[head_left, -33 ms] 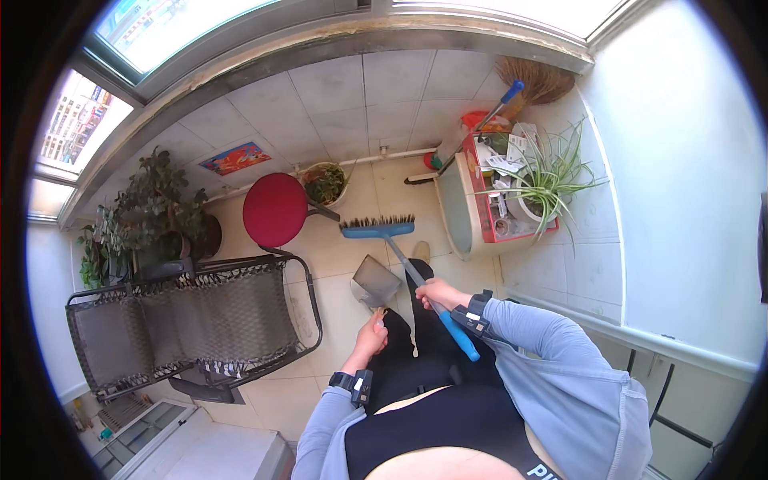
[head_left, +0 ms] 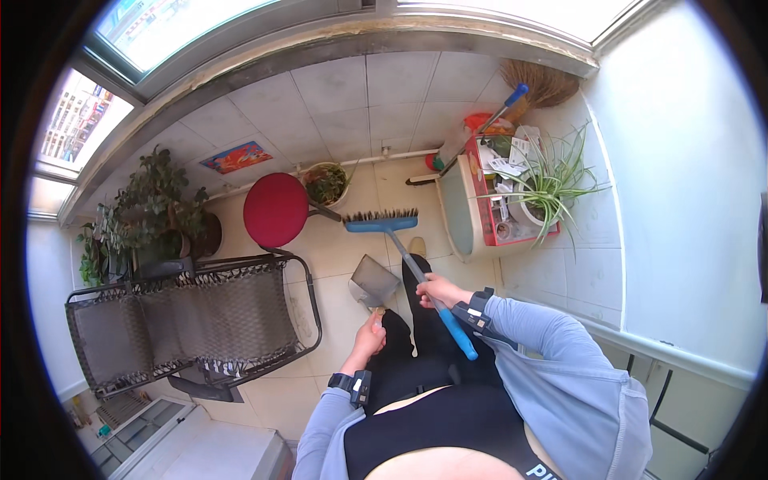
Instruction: Sweeping the floor of a house using a broom and dustpan.
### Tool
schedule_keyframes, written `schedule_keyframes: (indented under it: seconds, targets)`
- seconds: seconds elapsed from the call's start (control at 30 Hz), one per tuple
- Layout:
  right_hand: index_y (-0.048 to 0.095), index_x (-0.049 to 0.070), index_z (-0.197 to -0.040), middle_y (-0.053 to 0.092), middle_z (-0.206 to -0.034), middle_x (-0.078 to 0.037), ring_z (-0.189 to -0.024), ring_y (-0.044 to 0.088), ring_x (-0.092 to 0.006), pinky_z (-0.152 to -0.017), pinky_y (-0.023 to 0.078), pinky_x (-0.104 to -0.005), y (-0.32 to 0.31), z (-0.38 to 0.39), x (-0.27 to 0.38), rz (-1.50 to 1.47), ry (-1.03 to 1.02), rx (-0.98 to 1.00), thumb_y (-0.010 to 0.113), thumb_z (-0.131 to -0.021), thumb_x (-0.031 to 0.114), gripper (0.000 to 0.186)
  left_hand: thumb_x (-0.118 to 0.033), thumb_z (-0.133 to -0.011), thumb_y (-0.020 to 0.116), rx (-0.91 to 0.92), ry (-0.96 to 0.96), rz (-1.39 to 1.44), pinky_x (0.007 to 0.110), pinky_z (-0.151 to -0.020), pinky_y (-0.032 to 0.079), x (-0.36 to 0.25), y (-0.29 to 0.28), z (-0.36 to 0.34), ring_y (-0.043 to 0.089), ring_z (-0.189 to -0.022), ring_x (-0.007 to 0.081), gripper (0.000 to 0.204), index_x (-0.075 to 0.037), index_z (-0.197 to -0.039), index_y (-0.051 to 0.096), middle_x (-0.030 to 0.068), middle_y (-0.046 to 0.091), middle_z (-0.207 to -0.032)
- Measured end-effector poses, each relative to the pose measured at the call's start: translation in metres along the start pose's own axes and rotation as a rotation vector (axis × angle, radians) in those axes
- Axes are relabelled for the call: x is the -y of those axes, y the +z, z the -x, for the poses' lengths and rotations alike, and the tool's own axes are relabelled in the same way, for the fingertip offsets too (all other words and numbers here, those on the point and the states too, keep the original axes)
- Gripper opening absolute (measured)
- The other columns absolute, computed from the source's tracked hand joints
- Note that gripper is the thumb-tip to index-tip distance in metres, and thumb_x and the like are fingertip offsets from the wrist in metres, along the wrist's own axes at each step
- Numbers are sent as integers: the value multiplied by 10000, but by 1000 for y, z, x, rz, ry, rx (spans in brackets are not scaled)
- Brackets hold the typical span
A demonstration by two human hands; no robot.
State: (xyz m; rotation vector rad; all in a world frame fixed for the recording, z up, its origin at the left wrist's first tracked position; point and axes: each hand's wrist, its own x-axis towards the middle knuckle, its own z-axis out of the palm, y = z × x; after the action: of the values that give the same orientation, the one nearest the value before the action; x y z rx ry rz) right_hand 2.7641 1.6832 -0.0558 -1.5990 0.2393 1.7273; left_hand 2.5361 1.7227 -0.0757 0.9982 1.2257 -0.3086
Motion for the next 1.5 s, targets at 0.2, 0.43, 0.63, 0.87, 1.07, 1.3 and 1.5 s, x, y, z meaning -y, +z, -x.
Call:
schedule_keyframes:
  seconds: [0.2, 0.43, 0.63, 0.87, 1.07, 1.3, 1.5]
  targets:
    - [337, 72, -1071, 396, -662, -40, -462, 370, -79, -367, 350, -225, -37, -52, 77, 107, 98, -27, 394, -815, 22, 267, -32, -750, 415, -58, -53, 128, 223, -304, 284, -39, -13, -30, 372, -342, 88, 608, -168, -1312, 227, 30, 451, -509]
    - [319, 70, -1114, 425, -663, -60, -454, 402, -95, -367, 351, -229, -65, -132, 182, 273, -2, 66, 412, -821, 53, 307, -43, -783, 410, -231, -120, 354, 213, -296, 234, -90, -15, -51, 331, -331, 75, 526, -156, -1282, 291, 13, 416, -502]
    - [223, 168, -1299, 385, -529, -16, -396, 371, -97, -338, 330, -252, -118, -185, 226, 608, -42, -34, 431, -830, 104, 517, -66, -801, 405, -282, -103, 415, 208, -306, 238, -108, -17, -69, 323, -337, 72, 517, -156, -1293, 274, 3, 409, -509]
    - [205, 243, -1312, 397, -532, -22, -380, 358, -92, -330, 321, -231, -165, -203, 236, 543, 30, -202, 390, -869, 219, 481, -63, -795, 411, -289, -136, 472, 211, -307, 239, -119, -17, -77, 329, -341, 74, 516, -152, -1287, 285, -2, 393, -487]
    - [201, 258, -1314, 409, -551, -32, -386, 366, -87, -334, 326, -235, -117, -196, 208, 474, 140, -50, 394, -872, 225, 484, -51, -789, 408, -263, -102, 439, 213, -307, 246, -129, -22, -80, 331, -340, 74, 515, -153, -1282, 298, 1, 397, -490]
    - [198, 207, -1319, 412, -482, -26, -375, 409, -135, -356, 354, -270, -101, -184, 256, 484, 7, 56, 397, -866, 214, 495, -47, -791, 407, -300, -113, 421, 207, -308, 253, -133, -31, -81, 333, -340, 74, 511, -153, -1280, 304, 1, 401, -494]
    - [180, 304, -1310, 394, -513, -21, -337, 333, -113, -314, 304, -248, -44, -235, 217, 360, 137, 42, 354, -885, 226, 466, -37, -784, 408, -310, -81, 464, 210, -305, 258, -128, -30, -83, 337, -338, 77, 538, -148, -1293, 275, 7, 408, -492]
